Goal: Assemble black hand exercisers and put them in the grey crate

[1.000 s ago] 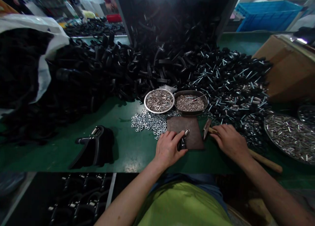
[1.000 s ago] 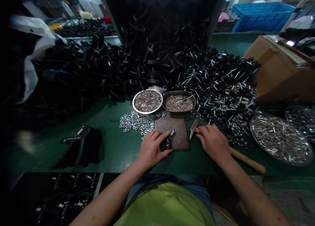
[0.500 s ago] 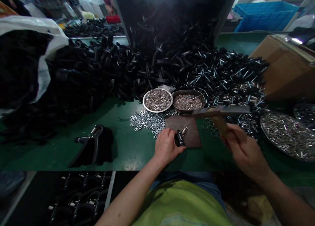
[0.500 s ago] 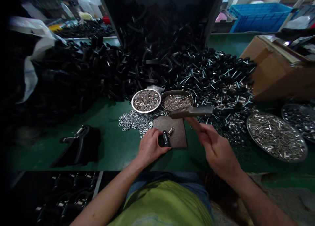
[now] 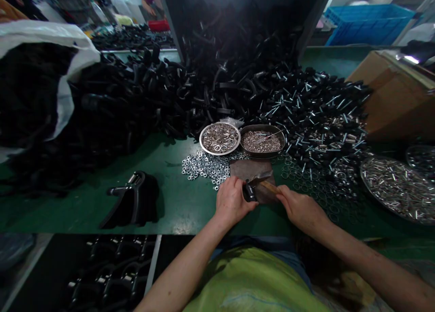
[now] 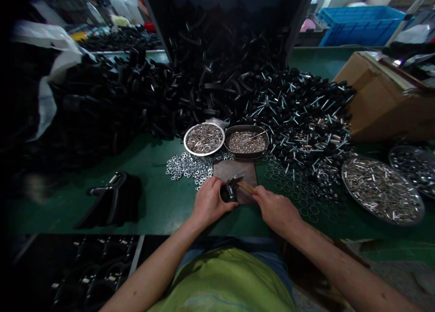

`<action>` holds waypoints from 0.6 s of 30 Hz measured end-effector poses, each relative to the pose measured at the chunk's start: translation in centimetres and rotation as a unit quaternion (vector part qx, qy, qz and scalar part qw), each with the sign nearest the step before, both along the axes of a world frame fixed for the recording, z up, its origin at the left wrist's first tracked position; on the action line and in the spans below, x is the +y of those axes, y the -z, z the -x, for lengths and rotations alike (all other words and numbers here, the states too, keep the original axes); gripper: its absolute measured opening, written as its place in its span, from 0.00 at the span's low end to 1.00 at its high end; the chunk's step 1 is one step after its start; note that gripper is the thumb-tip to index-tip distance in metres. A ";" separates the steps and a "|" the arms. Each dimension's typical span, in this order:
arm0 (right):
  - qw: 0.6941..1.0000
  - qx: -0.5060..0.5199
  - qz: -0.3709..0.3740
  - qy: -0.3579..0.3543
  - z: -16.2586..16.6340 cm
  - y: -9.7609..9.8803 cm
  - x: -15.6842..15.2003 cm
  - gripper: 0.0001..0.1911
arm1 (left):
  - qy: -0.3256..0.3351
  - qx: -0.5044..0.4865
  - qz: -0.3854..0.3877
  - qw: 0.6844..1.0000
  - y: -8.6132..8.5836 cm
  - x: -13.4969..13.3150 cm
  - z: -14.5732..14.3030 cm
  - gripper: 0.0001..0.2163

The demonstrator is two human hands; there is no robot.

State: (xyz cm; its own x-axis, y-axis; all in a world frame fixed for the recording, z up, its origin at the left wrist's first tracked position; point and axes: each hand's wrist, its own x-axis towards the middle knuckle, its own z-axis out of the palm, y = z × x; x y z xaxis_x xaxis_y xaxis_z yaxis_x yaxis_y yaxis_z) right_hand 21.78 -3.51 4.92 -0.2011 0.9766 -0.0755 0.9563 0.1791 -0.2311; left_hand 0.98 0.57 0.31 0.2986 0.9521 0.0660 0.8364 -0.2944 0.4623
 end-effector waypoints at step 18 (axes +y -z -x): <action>0.977 0.178 -0.121 -0.012 1.7 2.7 2.2 0.23 | -0.145 -0.321 0.146 0.924 -2.2 -1.5 -1.0 0.24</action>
